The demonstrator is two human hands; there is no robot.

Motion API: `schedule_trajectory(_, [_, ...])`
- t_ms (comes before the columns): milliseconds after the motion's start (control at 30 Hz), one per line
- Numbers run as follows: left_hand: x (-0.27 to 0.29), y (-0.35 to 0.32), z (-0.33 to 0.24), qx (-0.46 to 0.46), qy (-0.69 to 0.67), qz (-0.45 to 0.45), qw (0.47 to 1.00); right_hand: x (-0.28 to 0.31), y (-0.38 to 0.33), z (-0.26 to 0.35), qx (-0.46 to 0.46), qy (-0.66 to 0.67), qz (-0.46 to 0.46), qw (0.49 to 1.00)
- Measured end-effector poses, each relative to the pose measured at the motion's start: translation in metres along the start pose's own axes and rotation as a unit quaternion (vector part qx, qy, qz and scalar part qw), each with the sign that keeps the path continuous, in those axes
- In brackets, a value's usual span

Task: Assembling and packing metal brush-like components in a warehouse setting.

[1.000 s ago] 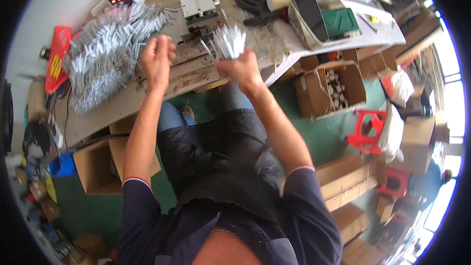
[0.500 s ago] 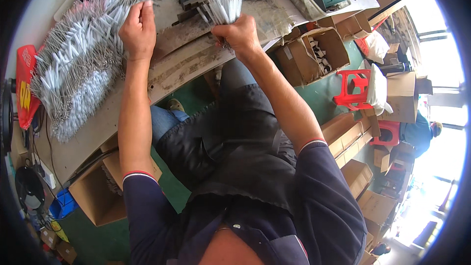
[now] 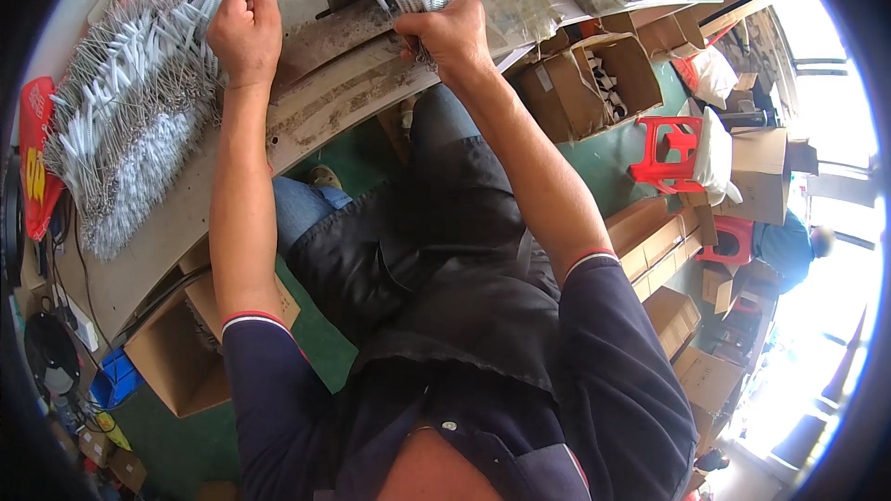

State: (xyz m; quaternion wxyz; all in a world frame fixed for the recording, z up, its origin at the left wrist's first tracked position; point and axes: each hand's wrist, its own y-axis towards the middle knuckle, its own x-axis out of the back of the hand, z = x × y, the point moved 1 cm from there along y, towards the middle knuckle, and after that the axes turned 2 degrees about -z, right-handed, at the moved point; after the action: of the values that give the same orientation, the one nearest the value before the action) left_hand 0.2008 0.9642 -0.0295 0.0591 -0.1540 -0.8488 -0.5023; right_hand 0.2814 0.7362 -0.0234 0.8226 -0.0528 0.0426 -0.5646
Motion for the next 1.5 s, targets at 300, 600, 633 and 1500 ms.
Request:
schedule_trajectory(300, [0.0,0.001,0.001,-0.012,0.009,-0.014,1.0,-0.007,-0.004,0.002,0.004,0.018,-0.019,1.0])
schedule_trajectory(600, [0.004,0.003,-0.005,0.012,-0.01,0.013,1.0,-0.005,-0.006,0.0,0.002,0.031,-0.034,0.999])
schedule_trajectory(633, [0.004,0.003,-0.006,0.016,-0.011,0.013,1.0,-0.005,-0.004,-0.001,0.008,0.035,-0.036,0.999])
schedule_trajectory(1500, [0.009,-0.01,-0.037,-0.027,0.031,0.207,0.977,0.006,-0.014,0.004,0.002,0.131,0.001,0.991])
